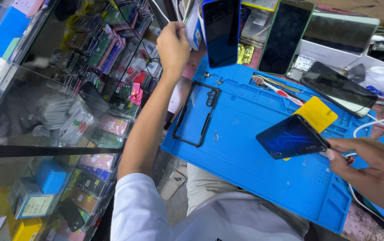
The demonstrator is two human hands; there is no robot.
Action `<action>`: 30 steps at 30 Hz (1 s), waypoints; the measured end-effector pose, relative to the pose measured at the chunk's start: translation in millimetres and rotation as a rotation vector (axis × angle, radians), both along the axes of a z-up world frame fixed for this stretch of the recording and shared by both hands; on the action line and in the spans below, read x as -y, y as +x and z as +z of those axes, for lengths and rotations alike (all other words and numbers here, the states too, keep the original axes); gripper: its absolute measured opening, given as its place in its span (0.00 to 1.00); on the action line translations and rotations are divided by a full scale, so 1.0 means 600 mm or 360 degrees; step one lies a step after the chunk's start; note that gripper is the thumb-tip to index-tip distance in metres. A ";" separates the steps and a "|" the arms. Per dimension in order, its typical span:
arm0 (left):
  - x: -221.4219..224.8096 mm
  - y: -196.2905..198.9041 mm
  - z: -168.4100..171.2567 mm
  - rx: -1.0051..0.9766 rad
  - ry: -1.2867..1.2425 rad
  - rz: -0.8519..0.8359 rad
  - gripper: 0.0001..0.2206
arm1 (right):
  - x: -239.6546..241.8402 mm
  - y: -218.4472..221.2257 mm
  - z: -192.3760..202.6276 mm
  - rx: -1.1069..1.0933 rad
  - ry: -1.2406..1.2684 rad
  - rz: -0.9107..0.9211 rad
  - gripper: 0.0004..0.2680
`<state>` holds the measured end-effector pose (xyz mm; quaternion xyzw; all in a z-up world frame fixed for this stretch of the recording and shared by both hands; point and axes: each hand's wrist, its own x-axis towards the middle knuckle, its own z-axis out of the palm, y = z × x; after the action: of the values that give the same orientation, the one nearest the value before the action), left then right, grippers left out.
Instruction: The person removes the back cover of a mobile phone using a pry tool, wipes the internal components with a cloth, and unscrews several small screws from the chassis with a screwdriver.
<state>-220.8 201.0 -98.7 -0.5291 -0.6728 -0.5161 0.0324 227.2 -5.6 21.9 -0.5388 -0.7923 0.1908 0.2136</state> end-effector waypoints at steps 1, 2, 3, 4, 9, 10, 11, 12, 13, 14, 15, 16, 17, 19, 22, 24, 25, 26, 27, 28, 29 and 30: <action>0.001 -0.005 0.002 0.0011 -0.0007 -0.0012 0.05 | 0.000 -0.004 0.007 0.0044 -0.0025 -0.0036 0.11; 0.004 -0.008 0.005 0.0023 -0.0013 -0.0024 0.05 | 0.000 -0.007 0.012 0.0088 -0.0050 -0.0073 0.11; 0.006 -0.012 0.009 0.0031 -0.0019 -0.0035 0.06 | 0.000 -0.009 0.014 0.0076 -0.0023 -0.0063 0.11; 0.010 -0.015 0.012 0.0007 -0.0071 -0.0016 0.06 | -0.001 -0.012 0.015 0.0065 0.0004 -0.0054 0.11; 0.029 -0.019 0.008 -0.0091 -0.0107 -0.0044 0.08 | -0.002 -0.008 0.010 -0.0002 0.0151 0.0039 0.10; 0.032 -0.016 0.011 -0.0137 -0.0045 -0.0083 0.11 | -0.001 -0.009 0.008 0.0019 0.0105 -0.0013 0.10; 0.038 -0.008 0.010 -0.0176 0.0014 -0.0123 0.15 | 0.000 -0.007 0.007 0.0047 0.0056 -0.0065 0.10; 0.046 -0.002 0.013 -0.0215 0.0073 -0.0163 0.19 | -0.001 -0.005 0.005 0.0012 0.0119 -0.0001 0.10; 0.049 0.002 0.020 -0.0276 0.0094 -0.0134 0.21 | -0.002 -0.002 0.003 -0.0021 0.0182 0.0057 0.10; 0.052 0.006 0.028 -0.0336 0.0114 -0.0104 0.23 | -0.004 0.000 0.001 -0.0054 0.0246 0.0115 0.10; 0.058 0.009 0.036 -0.0398 0.0131 -0.0075 0.25 | -0.004 0.001 -0.001 -0.0050 0.0252 0.0116 0.10; 0.066 0.012 0.044 -0.0413 0.0163 -0.0063 0.23 | -0.004 0.002 -0.003 -0.0046 0.0259 0.0117 0.10; 0.074 0.010 0.055 -0.0433 0.0196 -0.0050 0.22 | -0.006 0.001 -0.003 -0.0048 0.0266 0.0119 0.10; 0.100 0.002 0.076 -0.0433 0.0225 -0.0037 0.18 | -0.009 0.000 -0.002 -0.0104 0.0203 0.0104 0.10; 0.175 -0.010 0.105 -0.0393 0.0307 -0.0092 0.12 | -0.019 0.005 0.003 -0.0149 0.0102 0.0125 0.10; 0.252 0.009 0.111 -0.0076 0.0309 -0.0387 0.05 | -0.021 0.025 0.011 -0.0081 0.0164 0.0186 0.10; 0.291 0.025 0.115 0.0227 0.0209 -0.0606 0.02 | -0.028 0.033 0.014 -0.0017 0.0259 0.0265 0.10; 0.318 0.056 0.114 0.0470 0.0148 -0.0799 0.05 | -0.030 0.040 0.017 0.0050 0.0351 0.0344 0.10; 0.337 0.091 0.113 0.0709 0.0092 -0.0975 0.09 | -0.032 0.044 0.021 0.0026 0.0328 0.0342 0.10; 0.351 0.130 0.114 0.0897 -0.0017 -0.1060 0.14 | -0.029 0.046 0.024 0.0002 0.0306 0.0340 0.10; 0.358 0.169 0.117 0.1084 -0.0123 -0.1139 0.19 | -0.028 0.047 0.028 -0.0019 0.0291 0.0341 0.10; 0.359 0.196 0.127 0.0691 -0.0048 -0.1139 0.23 | -0.027 0.046 0.029 -0.0059 0.0303 0.0366 0.10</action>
<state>-103.1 -14.6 -22.5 -0.6089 -0.4453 -0.5843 -0.2993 254.8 10.8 39.3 -0.4181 -0.8593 0.1479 0.2549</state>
